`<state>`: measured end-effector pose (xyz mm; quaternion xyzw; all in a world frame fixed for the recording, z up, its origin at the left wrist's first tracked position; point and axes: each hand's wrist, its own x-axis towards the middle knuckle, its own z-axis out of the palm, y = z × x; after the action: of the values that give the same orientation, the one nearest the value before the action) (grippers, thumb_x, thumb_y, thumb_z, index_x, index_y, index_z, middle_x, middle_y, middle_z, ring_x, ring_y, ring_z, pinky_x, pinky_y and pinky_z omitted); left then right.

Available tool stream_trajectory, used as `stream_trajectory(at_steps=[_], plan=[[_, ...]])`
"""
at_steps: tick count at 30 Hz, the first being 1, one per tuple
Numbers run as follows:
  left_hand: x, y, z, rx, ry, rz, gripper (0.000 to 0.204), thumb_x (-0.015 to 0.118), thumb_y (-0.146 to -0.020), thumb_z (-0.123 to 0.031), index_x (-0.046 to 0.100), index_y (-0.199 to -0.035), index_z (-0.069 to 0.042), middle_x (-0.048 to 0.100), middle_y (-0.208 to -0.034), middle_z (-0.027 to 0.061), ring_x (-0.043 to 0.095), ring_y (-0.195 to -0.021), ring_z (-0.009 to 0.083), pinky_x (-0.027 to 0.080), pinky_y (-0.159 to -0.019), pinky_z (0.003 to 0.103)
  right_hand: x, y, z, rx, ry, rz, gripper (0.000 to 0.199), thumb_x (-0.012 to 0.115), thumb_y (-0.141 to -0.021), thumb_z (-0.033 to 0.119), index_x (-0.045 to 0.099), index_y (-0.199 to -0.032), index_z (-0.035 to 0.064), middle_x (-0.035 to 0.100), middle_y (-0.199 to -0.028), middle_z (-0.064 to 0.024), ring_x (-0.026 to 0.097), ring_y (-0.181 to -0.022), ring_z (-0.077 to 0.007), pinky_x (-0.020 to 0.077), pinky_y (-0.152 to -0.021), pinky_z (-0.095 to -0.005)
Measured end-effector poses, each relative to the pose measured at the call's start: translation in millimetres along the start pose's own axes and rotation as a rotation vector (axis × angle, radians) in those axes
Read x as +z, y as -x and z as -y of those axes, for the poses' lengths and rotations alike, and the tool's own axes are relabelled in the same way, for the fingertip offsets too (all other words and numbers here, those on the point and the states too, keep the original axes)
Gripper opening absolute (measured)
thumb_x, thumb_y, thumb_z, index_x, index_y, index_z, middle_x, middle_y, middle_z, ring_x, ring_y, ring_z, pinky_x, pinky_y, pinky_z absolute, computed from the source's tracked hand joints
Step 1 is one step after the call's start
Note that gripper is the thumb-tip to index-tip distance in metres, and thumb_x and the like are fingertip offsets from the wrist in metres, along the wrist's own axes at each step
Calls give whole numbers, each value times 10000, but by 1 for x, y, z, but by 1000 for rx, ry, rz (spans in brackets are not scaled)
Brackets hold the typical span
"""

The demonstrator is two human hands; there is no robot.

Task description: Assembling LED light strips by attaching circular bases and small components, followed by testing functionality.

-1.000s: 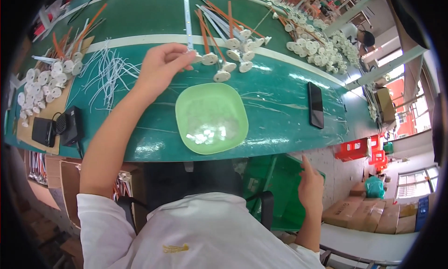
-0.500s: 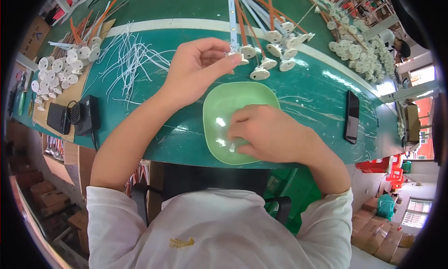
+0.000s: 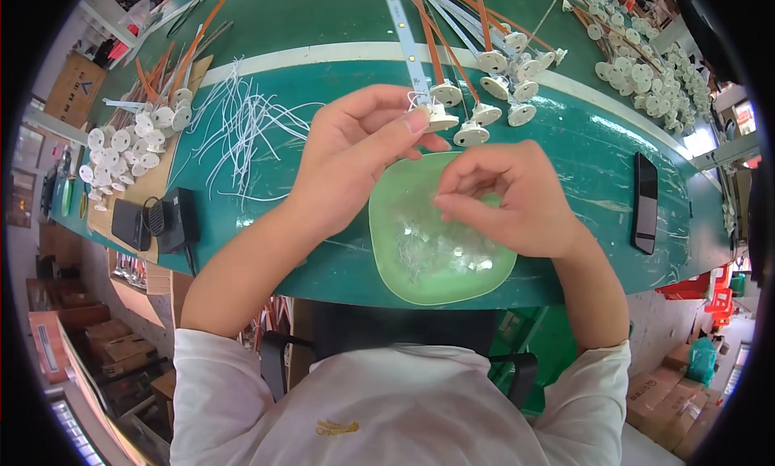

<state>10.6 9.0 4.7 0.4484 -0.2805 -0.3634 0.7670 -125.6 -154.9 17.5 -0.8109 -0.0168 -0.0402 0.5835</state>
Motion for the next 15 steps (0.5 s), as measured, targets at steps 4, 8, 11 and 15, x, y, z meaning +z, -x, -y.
stream_trajectory(at_steps=[4, 8, 11, 15], plan=[[-2, 5, -1, 10, -59, 68, 311, 581, -992, -176, 575, -1252, -4, 673, -1186, 197, 687, -989, 249, 535, -864, 316, -3, -1, 3, 3, -66, -14, 69, 748, -822, -19, 685, -841, 3, 690, -778, -27, 650, -716, -72, 516, -659, -218], [-6, 4, 1, 19, -130, 90, 305, 577, -996, -173, 572, -1255, -12, 666, -1201, 200, 681, -1031, 267, 536, -859, 322, 0, -2, 1, 37, -94, 2, 70, 762, -815, -6, 693, -828, -3, 683, -779, -26, 647, -714, -72, 513, -656, -216], [-2, 4, 2, 16, -135, 70, 306, 577, -998, -167, 554, -1267, -24, 656, -1222, 197, 672, -1068, 291, 539, -877, 344, 1, -1, 0, 15, -140, -37, 73, 768, -817, 7, 698, -827, -8, 683, -779, -27, 635, -705, -64, 505, -640, -212], [4, 7, 5, 40, -40, 38, 332, 597, -994, -159, 499, -1292, -52, 627, -1270, 191, 635, -1156, 370, 538, -958, 439, 2, -2, 2, 5, -43, -117, 80, 771, -820, 20, 701, -835, -17, 688, -775, -29, 622, -695, -56, 499, -627, -209]])
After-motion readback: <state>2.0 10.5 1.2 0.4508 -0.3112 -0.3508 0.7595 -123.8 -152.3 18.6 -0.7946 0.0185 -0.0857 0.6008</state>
